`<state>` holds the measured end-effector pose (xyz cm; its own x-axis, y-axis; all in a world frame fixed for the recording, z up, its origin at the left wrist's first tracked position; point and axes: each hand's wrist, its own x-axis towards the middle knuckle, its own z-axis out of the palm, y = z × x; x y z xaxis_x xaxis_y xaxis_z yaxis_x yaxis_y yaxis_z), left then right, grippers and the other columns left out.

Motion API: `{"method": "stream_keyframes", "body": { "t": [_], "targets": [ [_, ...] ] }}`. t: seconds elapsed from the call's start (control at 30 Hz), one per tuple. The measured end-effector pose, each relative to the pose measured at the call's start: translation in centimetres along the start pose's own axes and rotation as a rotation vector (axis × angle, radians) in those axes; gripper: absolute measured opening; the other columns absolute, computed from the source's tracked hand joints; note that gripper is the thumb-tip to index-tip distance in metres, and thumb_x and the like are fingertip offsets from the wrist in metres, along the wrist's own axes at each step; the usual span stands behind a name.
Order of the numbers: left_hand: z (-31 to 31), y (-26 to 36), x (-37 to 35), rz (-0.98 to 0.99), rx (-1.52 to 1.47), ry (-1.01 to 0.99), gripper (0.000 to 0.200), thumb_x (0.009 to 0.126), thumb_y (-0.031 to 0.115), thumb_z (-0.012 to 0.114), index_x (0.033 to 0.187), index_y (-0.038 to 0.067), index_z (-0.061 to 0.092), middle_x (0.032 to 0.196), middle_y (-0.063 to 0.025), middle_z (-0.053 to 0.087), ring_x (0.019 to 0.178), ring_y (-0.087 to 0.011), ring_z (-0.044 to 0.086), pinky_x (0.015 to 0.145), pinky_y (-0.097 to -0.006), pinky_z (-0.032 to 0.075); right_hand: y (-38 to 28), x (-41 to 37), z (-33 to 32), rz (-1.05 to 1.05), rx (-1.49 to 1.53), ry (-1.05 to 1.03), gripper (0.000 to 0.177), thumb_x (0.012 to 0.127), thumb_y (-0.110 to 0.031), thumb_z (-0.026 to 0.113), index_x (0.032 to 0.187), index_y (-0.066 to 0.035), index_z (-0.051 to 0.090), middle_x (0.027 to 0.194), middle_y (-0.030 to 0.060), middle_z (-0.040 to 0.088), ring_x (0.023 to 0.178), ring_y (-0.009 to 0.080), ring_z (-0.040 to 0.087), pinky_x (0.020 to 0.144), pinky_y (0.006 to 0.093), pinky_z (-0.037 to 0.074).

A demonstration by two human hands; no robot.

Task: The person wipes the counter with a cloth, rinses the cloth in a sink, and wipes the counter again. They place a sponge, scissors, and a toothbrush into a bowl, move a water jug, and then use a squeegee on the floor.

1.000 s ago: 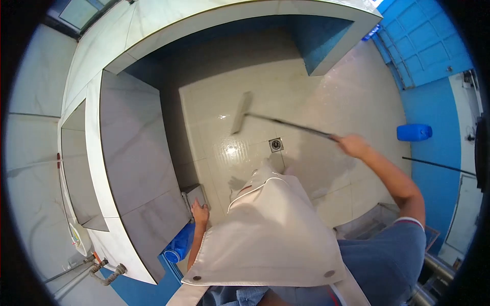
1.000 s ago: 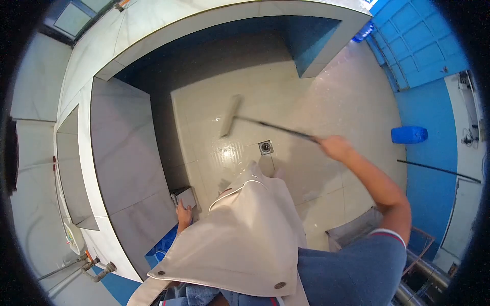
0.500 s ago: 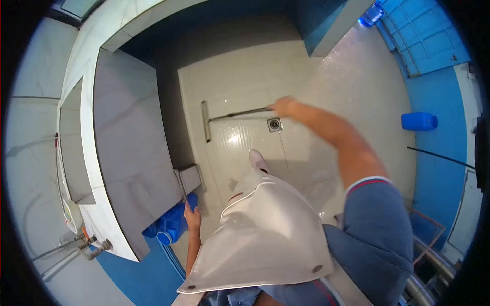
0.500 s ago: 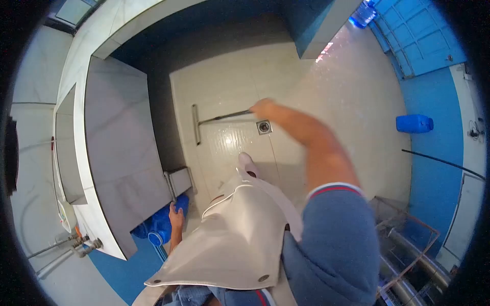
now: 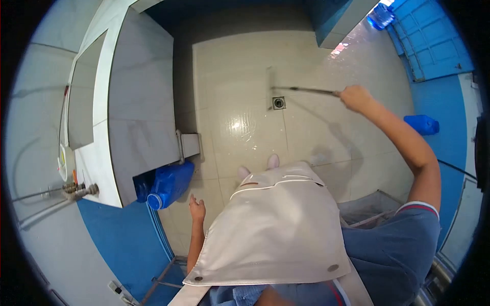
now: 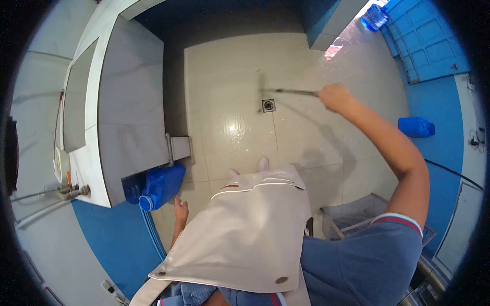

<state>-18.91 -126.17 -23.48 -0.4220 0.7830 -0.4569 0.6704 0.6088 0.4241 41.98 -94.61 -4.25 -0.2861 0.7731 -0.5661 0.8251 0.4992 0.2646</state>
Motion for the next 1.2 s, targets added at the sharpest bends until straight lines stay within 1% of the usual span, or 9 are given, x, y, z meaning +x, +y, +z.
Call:
{"method": "stream_keyframes", "body": {
  "t": [0.13, 0.27, 0.4, 0.47, 0.63, 0.77, 0.97, 1.07, 1.2],
  "targets": [
    [-1.8, -1.0, -0.6, -0.003, -0.088, 0.01, 0.055, 0.077, 0.011, 0.052, 0.128, -0.005, 0.036, 0.119, -0.0279, 0.048, 0.113, -0.0365, 0.045, 0.098, -0.0393, 0.032, -14.6, 1.5, -3.6, -0.2, 0.156, 0.02, 0.052, 0.079, -0.008, 0.047, 0.126, -0.031, 0.047, 0.072, 0.0133, 0.06, 0.066, 0.0311, 0.062, 0.055, 0.0424, 0.049],
    [-4.0, -0.4, -1.3, 0.062, -0.027, 0.013, 0.051, 0.078, 0.01, 0.053, 0.125, -0.005, 0.04, 0.119, -0.0265, 0.049, 0.112, -0.0367, 0.046, 0.097, -0.0393, 0.034, -30.3, 10.4, -1.0, -0.315, 0.24, -0.063, 0.048, 0.077, -0.01, 0.049, 0.123, -0.02, 0.05, 0.084, 0.0124, 0.064, 0.077, 0.0297, 0.064, 0.06, 0.0437, 0.05],
    [-6.1, -3.7, -2.1, 0.16, -0.007, -0.039, 0.046, 0.079, 0.012, 0.052, 0.122, -0.004, 0.045, 0.118, -0.0255, 0.05, 0.11, -0.0367, 0.048, 0.095, -0.0391, 0.036, -29.6, 7.5, 2.7, -0.162, 0.396, -0.073, 0.039, 0.077, -0.011, 0.049, 0.115, -0.017, 0.055, 0.097, 0.0126, 0.064, 0.093, 0.0309, 0.061, 0.071, 0.0459, 0.049],
    [-6.8, -6.4, -2.1, 0.127, -0.023, -0.033, 0.045, 0.079, 0.012, 0.052, 0.121, -0.004, 0.046, 0.116, -0.0256, 0.051, 0.109, -0.0365, 0.049, 0.094, -0.0388, 0.037, -26.2, 4.8, 6.8, -0.167, 0.276, -0.094, 0.039, 0.08, -0.014, 0.045, 0.118, -0.022, 0.051, 0.088, 0.0139, 0.063, 0.078, 0.0322, 0.062, 0.063, 0.0451, 0.049],
    [-8.9, -15.8, -2.5, -0.03, -0.051, -0.082, 0.044, 0.079, 0.018, 0.05, 0.117, -0.003, 0.049, 0.106, -0.0249, 0.057, 0.098, -0.0359, 0.056, 0.086, -0.0377, 0.043, -19.4, -6.2, 5.3, 0.071, 0.203, -0.201, 0.034, 0.081, -0.016, 0.048, 0.114, -0.019, 0.055, 0.086, 0.0158, 0.063, 0.082, 0.0332, 0.061, 0.07, 0.0441, 0.048],
    [-9.8, -24.2, -5.3, -0.095, -0.116, -0.089, 0.044, 0.08, 0.019, 0.051, 0.118, -0.003, 0.049, 0.105, -0.0242, 0.058, 0.099, -0.0343, 0.056, 0.086, -0.0366, 0.043, -21.2, -11.0, 3.3, 0.228, 0.109, -0.181, 0.031, 0.081, -0.016, 0.048, 0.111, -0.019, 0.057, 0.084, 0.0162, 0.062, 0.081, 0.034, 0.06, 0.071, 0.0448, 0.048],
    [-9.6, -32.7, -12.7, -0.151, 0.018, -0.029, 0.037, 0.079, 0.018, 0.047, 0.107, -0.005, 0.055, 0.101, -0.0264, 0.058, 0.096, -0.0374, 0.056, 0.086, -0.0394, 0.043, -30.0, -18.2, -1.2, 0.016, 0.177, -0.091, 0.032, 0.081, -0.015, 0.047, 0.111, -0.018, 0.057, 0.076, 0.0168, 0.061, 0.072, 0.0345, 0.061, 0.065, 0.0454, 0.049],
    [-10.9, -34.0, -13.5, -0.054, 0.054, 0.002, 0.035, 0.078, 0.015, 0.048, 0.106, -0.005, 0.056, 0.101, -0.0271, 0.057, 0.096, -0.0387, 0.055, 0.087, -0.0405, 0.042, -39.3, -16.7, -1.3, -0.238, 0.304, -0.048, 0.037, 0.082, -0.018, 0.048, 0.118, -0.023, 0.054, 0.068, 0.0177, 0.059, 0.062, 0.0358, 0.058, 0.055, 0.047, 0.045],
    [-14.9, -30.2, -7.4, 0.17, 0.136, 0.089, 0.035, 0.077, 0.01, 0.05, 0.109, -0.004, 0.053, 0.106, -0.0261, 0.055, 0.099, -0.0388, 0.053, 0.087, -0.0422, 0.042, -55.3, -13.1, -2.1, -0.468, 0.392, -0.077, 0.038, 0.075, -0.009, 0.05, 0.111, -0.017, 0.058, 0.079, 0.0177, 0.063, 0.077, 0.0349, 0.061, 0.066, 0.0452, 0.049]
  ]
}}
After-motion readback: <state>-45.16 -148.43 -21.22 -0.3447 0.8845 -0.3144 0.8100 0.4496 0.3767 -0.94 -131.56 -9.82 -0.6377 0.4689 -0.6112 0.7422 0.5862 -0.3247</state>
